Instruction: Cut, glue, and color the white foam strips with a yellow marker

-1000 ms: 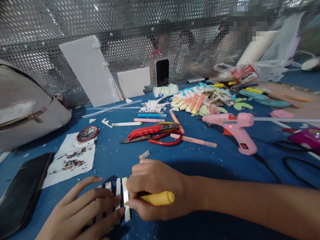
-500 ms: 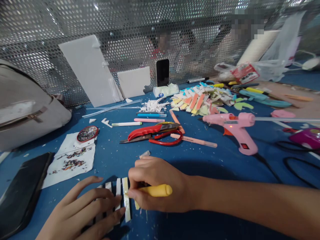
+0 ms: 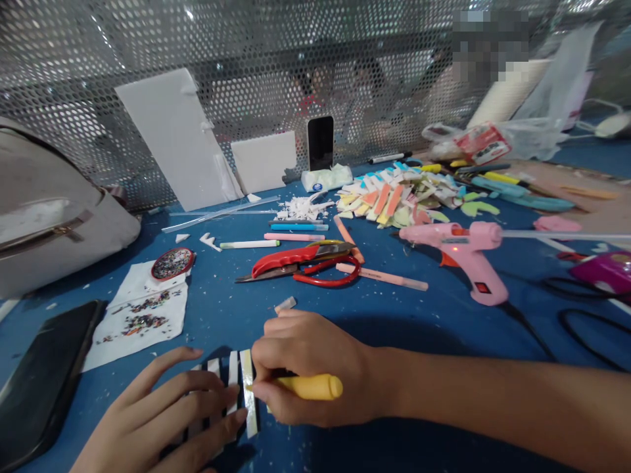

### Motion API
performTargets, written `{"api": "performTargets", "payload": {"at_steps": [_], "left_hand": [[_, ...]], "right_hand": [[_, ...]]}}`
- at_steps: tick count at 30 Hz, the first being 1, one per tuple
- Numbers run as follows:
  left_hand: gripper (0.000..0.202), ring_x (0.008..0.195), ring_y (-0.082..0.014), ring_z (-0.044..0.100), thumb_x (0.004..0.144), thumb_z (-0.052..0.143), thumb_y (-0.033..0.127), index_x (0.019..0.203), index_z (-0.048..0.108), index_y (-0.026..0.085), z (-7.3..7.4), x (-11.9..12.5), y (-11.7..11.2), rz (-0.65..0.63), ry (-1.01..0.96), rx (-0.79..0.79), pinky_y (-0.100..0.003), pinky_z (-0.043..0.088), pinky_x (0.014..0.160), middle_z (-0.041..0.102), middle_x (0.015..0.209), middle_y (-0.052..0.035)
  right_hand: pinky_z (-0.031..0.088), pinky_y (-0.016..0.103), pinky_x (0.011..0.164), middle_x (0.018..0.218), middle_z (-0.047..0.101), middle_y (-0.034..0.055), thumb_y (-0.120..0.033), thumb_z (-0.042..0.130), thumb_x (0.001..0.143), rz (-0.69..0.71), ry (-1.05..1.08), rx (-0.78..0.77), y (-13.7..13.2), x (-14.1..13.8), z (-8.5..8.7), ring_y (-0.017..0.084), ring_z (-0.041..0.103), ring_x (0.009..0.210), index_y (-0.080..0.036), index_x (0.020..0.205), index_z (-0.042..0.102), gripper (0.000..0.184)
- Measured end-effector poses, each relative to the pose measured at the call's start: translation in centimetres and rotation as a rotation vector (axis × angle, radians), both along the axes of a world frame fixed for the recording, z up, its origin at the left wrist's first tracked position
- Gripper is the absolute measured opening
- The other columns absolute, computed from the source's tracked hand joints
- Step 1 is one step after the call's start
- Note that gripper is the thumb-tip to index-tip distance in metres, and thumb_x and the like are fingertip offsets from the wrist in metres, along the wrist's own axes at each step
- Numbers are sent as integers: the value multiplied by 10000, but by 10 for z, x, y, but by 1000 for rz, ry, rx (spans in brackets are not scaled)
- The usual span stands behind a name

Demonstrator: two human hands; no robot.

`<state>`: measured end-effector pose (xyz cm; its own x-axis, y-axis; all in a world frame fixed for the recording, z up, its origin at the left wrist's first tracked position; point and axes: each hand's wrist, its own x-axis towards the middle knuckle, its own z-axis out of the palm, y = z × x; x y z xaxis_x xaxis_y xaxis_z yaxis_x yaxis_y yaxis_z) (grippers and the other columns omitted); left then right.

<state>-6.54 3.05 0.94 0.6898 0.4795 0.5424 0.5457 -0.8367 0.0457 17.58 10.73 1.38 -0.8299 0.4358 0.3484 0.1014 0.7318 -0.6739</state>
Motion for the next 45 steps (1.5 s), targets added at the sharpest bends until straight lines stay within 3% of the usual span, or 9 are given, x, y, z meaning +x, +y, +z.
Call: {"api": "performTargets", "payload": {"at_steps": [5, 9, 19, 28, 31, 34, 37, 45], "left_hand": [[281, 912, -118, 655, 1027, 483, 157, 1036, 751, 240, 1, 1, 3, -3, 20, -13, -369, 272, 1211, 741, 943, 56], [289, 904, -114, 655, 1034, 471, 165, 1014, 751, 235, 2, 2, 3, 3, 9, -24, -363, 280, 1206, 737, 931, 58], [261, 930, -111, 662, 1020, 490, 152, 1030, 740, 228, 2, -2, 1, -3, 22, -15, -367, 270, 1222, 728, 947, 56], [253, 975, -117, 637, 1018, 499, 151, 1058, 739, 219, -1, -6, 0, -20, 31, -43, -382, 247, 1235, 722, 1009, 52], [242, 978, -106, 637, 1019, 504, 153, 1046, 738, 210, 0, -3, 1, -15, 34, -69, -364, 231, 1243, 724, 995, 57], [263, 933, -105, 635, 1022, 487, 144, 1001, 743, 198, 0, 0, 2, -17, -13, -49, -357, 264, 1224, 723, 951, 54], [263, 950, -114, 633, 1022, 484, 146, 1022, 741, 198, 0, -1, 1, -19, -3, -57, -367, 266, 1219, 723, 972, 45], [237, 963, -122, 642, 1016, 516, 171, 1074, 738, 226, -1, -5, -1, -19, 36, -49, -391, 258, 1225, 719, 995, 44]], "right_hand": [[335, 287, 689, 684, 566, -40, -153, 521, 868, 44, 7, 33, 0, -1, 0, 130, 482, 662, -210, 763, 471, 130], [337, 304, 706, 703, 544, -24, -164, 486, 905, -49, -60, 101, 0, -3, 2, 154, 444, 681, -210, 780, 484, 133], [322, 293, 666, 724, 517, -12, -221, 474, 964, -147, -91, 49, 2, -3, 6, 166, 444, 709, -204, 784, 470, 180], [370, 297, 742, 763, 553, -16, -255, 493, 980, -102, 75, 16, -1, 1, 7, 152, 478, 724, -198, 869, 523, 128], [348, 316, 777, 710, 545, -37, -211, 525, 925, -27, 6, 68, 1, -2, 4, 142, 456, 687, -204, 786, 509, 140], [322, 310, 737, 725, 555, -28, -209, 523, 928, -72, -73, 46, 3, -2, 5, 149, 459, 706, -200, 779, 509, 150], [326, 298, 715, 762, 565, -13, -262, 508, 973, -132, -64, -30, 4, -1, 8, 154, 473, 729, -193, 807, 522, 180], [348, 303, 753, 733, 580, -20, -209, 526, 930, -53, -40, -21, 2, -3, 9, 153, 464, 710, -198, 798, 533, 133]]}}
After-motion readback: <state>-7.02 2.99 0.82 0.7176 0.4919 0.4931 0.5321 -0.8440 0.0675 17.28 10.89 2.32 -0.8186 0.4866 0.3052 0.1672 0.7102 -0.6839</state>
